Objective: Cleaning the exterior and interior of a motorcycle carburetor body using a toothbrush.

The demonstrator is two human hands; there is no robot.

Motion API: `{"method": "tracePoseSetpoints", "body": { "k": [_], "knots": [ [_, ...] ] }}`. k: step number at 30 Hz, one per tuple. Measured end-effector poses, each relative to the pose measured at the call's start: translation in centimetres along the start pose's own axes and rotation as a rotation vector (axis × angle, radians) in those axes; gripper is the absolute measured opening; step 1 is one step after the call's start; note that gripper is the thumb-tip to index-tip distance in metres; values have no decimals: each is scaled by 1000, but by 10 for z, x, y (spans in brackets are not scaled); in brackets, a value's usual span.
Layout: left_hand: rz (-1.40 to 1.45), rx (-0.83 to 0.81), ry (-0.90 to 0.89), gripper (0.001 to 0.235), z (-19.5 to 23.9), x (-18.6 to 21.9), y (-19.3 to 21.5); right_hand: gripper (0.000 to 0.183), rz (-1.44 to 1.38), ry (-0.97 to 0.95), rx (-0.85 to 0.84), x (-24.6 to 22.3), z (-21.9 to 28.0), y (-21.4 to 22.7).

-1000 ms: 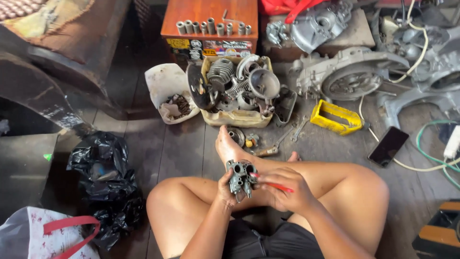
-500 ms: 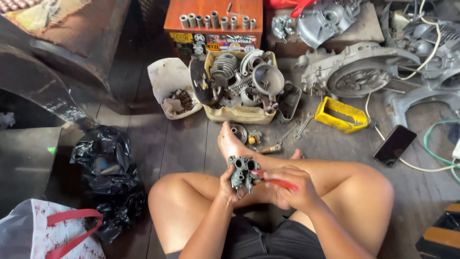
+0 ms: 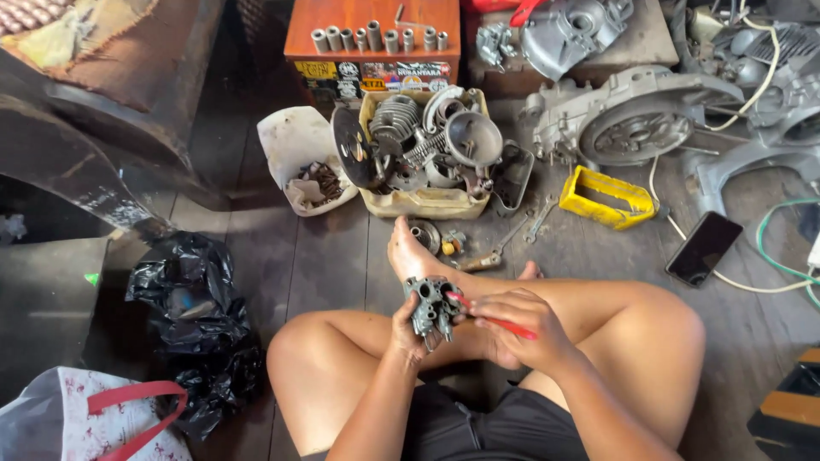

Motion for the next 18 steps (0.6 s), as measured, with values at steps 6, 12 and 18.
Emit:
{"method": "tracePoseSetpoints", "body": {
  "k": [6, 12, 18],
  "knots": [
    [-4, -8, -1, 61, -1, -3, 9, 29, 0, -66, 6, 4, 11, 5],
    [22, 122, 17, 74, -8, -11, 18, 9, 1, -95, 48, 15, 15, 9],
    [-3, 114, 53, 70, -14, -8, 21, 11, -72, -11, -35, 22, 13, -3]
  ]
}}
Point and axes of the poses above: each hand's wrist, its own z-axis away from the middle knuckle, its own y-axis out of the back of the hand, x = y × z, the point moved 1 cm from there along -z, towards the middle knuckle, and after that the axes turned 11 degrees about -z, right-handed, at the moved point
